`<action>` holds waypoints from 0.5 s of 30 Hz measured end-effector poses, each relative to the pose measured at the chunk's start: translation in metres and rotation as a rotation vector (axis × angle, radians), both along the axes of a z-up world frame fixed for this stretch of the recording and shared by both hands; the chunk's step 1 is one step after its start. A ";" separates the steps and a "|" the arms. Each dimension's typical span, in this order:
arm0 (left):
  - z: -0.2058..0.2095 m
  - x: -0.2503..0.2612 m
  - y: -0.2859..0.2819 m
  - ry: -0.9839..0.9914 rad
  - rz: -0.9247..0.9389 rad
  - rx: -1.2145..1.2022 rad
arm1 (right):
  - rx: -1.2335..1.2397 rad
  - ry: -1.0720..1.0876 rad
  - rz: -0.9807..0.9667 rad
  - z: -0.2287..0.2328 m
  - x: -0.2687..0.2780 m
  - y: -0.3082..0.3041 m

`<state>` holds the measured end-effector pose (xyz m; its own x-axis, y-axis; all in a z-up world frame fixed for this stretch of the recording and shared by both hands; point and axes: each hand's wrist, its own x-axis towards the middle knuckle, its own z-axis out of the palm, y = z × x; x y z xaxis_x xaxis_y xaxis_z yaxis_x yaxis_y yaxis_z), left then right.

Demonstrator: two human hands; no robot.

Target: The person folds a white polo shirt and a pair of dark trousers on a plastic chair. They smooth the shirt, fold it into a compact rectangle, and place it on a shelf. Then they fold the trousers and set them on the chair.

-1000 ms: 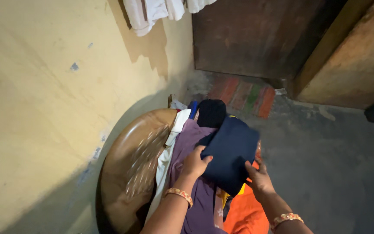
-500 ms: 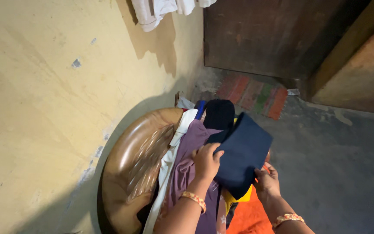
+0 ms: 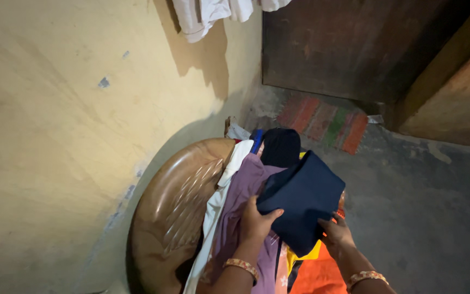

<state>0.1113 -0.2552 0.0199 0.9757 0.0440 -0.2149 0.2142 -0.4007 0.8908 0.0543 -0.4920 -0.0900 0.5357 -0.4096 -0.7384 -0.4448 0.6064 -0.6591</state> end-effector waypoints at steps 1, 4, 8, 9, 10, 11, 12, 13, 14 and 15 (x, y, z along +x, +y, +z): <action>0.003 0.000 -0.002 -0.018 -0.014 0.015 | 0.024 -0.004 -0.021 -0.002 -0.001 0.001; 0.014 -0.004 -0.001 0.025 -0.021 -0.093 | 0.129 -0.206 -0.006 0.009 -0.008 0.004; 0.022 -0.005 0.028 -0.154 0.019 -0.353 | 0.292 -0.252 -0.043 0.044 -0.014 0.020; 0.023 -0.004 0.047 -0.041 -0.003 -0.510 | 0.318 -0.243 -0.038 0.053 -0.014 0.026; 0.024 -0.003 0.070 0.075 -0.025 -0.666 | 0.344 -0.234 -0.033 0.059 -0.015 0.031; 0.024 -0.002 0.093 0.078 -0.047 -0.661 | 0.374 -0.236 -0.019 0.062 -0.015 0.037; 0.025 -0.001 0.115 0.082 -0.068 -0.656 | 0.404 -0.239 -0.005 0.061 -0.014 0.043; 0.026 -0.001 0.137 0.130 -0.085 -0.687 | 0.433 -0.241 0.010 0.058 -0.013 0.047; 0.029 0.000 0.158 0.178 -0.103 -0.717 | 0.418 -0.237 0.039 0.052 -0.011 0.051; 0.031 -0.001 0.175 0.226 -0.118 -0.746 | 0.406 -0.231 0.070 0.043 -0.010 0.056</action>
